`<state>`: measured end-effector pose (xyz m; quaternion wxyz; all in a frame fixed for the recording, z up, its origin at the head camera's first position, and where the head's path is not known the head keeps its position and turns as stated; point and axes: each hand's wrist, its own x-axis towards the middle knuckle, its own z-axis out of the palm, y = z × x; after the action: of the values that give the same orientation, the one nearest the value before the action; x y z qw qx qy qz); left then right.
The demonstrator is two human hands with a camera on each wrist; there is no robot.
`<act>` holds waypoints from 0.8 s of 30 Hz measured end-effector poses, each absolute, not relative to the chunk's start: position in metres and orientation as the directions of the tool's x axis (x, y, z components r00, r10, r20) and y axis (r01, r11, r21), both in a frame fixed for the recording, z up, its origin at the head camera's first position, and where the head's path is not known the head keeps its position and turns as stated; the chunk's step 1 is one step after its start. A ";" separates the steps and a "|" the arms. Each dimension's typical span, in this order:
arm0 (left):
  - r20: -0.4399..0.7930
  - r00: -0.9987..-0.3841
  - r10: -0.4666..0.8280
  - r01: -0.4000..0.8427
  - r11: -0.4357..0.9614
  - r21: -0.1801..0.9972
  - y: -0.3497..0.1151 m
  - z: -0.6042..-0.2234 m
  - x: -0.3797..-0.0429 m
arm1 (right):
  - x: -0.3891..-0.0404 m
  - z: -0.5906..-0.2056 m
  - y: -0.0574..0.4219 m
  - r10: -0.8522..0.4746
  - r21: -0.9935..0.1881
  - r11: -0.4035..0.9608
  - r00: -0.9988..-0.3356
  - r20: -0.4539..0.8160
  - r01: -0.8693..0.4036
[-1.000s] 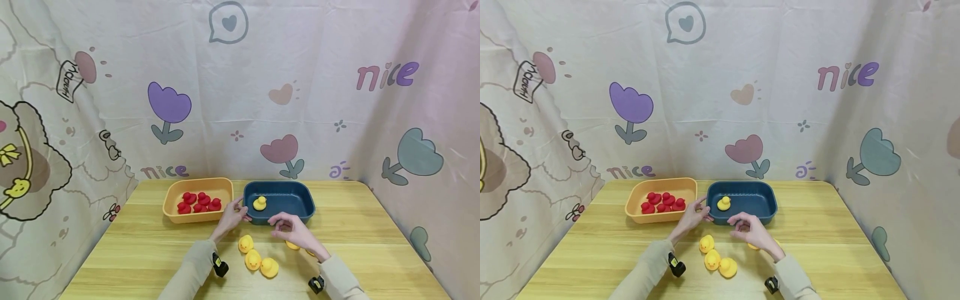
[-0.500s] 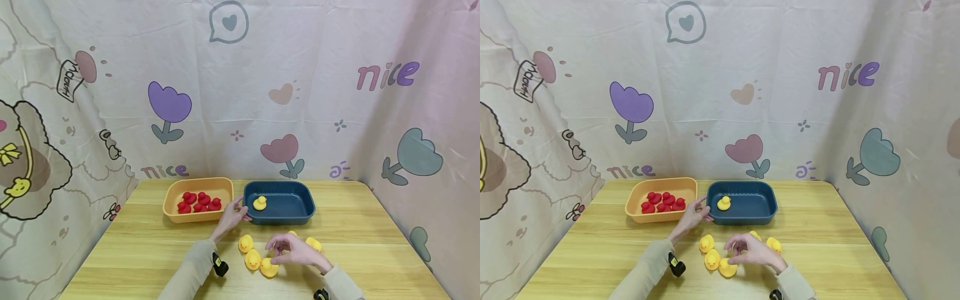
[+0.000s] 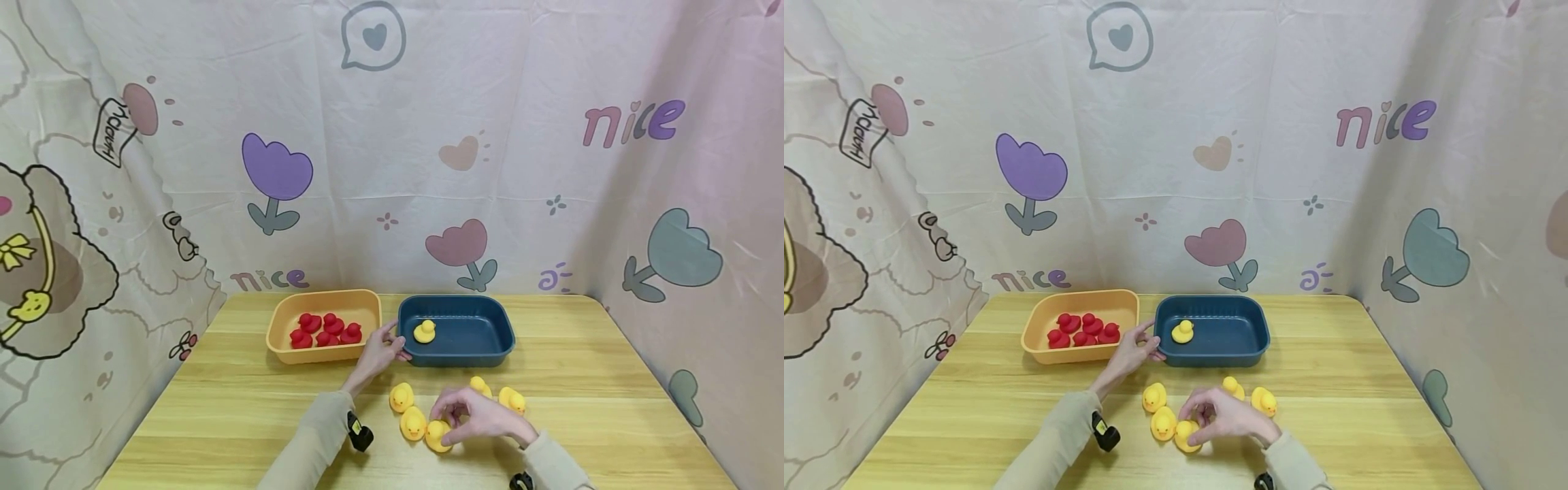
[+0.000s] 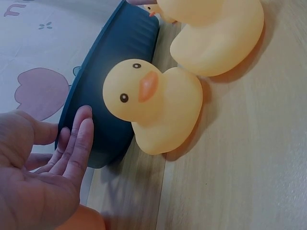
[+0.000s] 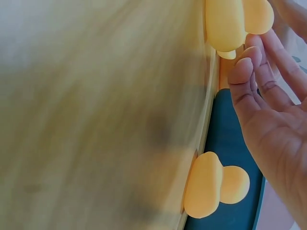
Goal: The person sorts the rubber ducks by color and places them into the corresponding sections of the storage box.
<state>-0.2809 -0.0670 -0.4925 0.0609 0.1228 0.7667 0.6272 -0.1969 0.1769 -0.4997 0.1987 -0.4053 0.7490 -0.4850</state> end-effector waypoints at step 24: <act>0.061 -0.963 0.263 0.112 0.183 0.977 -0.068 -0.492 -0.282 | -0.203 -0.496 0.176 -0.789 -0.848 0.244 -0.605 0.109 -0.471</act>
<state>-0.2815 -0.0676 -0.4924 0.0602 0.1225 0.7668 0.6273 -0.2031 0.1761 -0.4960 0.1731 -0.4094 0.7693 -0.4590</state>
